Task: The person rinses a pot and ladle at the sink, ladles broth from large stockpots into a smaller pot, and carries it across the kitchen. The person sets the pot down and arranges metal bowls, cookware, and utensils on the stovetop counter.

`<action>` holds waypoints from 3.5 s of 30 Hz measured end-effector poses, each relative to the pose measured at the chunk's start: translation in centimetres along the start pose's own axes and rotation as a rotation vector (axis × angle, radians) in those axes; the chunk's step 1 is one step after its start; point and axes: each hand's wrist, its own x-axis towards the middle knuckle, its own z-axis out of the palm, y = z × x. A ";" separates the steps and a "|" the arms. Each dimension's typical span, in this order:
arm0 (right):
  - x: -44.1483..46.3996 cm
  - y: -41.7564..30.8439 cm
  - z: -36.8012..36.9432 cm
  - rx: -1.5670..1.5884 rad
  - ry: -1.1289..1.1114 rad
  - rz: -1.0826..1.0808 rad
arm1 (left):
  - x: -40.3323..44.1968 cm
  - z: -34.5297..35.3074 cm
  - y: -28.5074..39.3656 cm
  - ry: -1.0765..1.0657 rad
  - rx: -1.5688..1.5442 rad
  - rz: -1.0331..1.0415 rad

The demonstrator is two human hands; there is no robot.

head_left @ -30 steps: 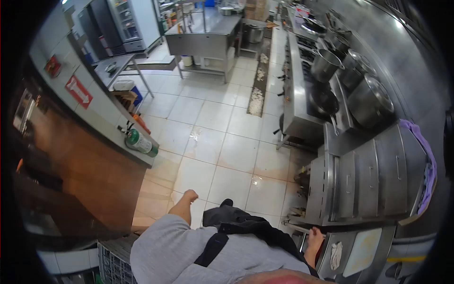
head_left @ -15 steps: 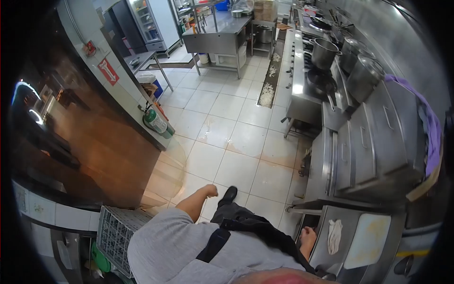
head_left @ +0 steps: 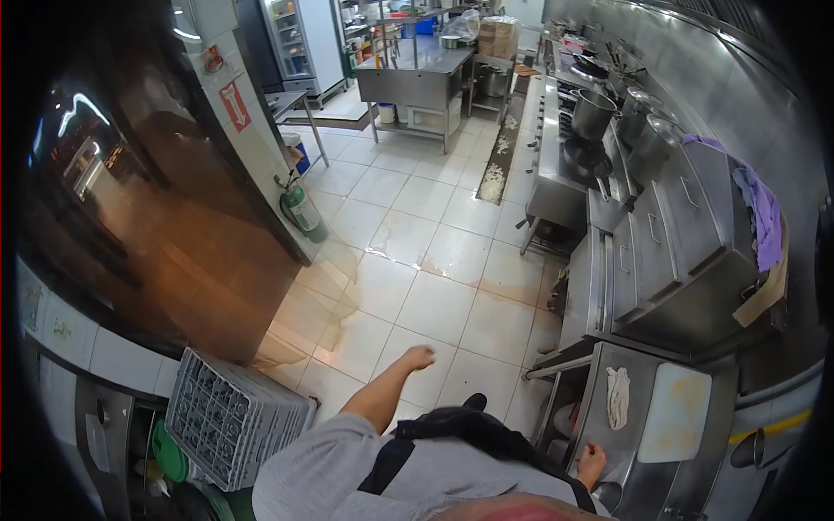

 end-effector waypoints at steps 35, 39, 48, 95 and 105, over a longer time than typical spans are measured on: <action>9.7 44.1 -37.2 -0.460 0.595 0.418 | -22.4 12.8 18.7 -0.424 0.269 -0.039; 9.5 43.7 -38.7 -0.753 0.192 0.411 | -24.4 12.6 13.9 -0.514 0.371 -0.137; 7.5 42.2 -38.0 -0.925 0.133 0.296 | -23.5 18.6 7.3 -0.506 0.130 -0.222; 8.2 52.1 -36.0 -0.591 0.662 0.647 | -16.0 14.9 13.6 -0.476 0.425 -0.207; -4.2 11.4 -10.3 -0.136 0.316 0.332 | -1.4 -6.0 6.1 0.200 -0.324 -0.027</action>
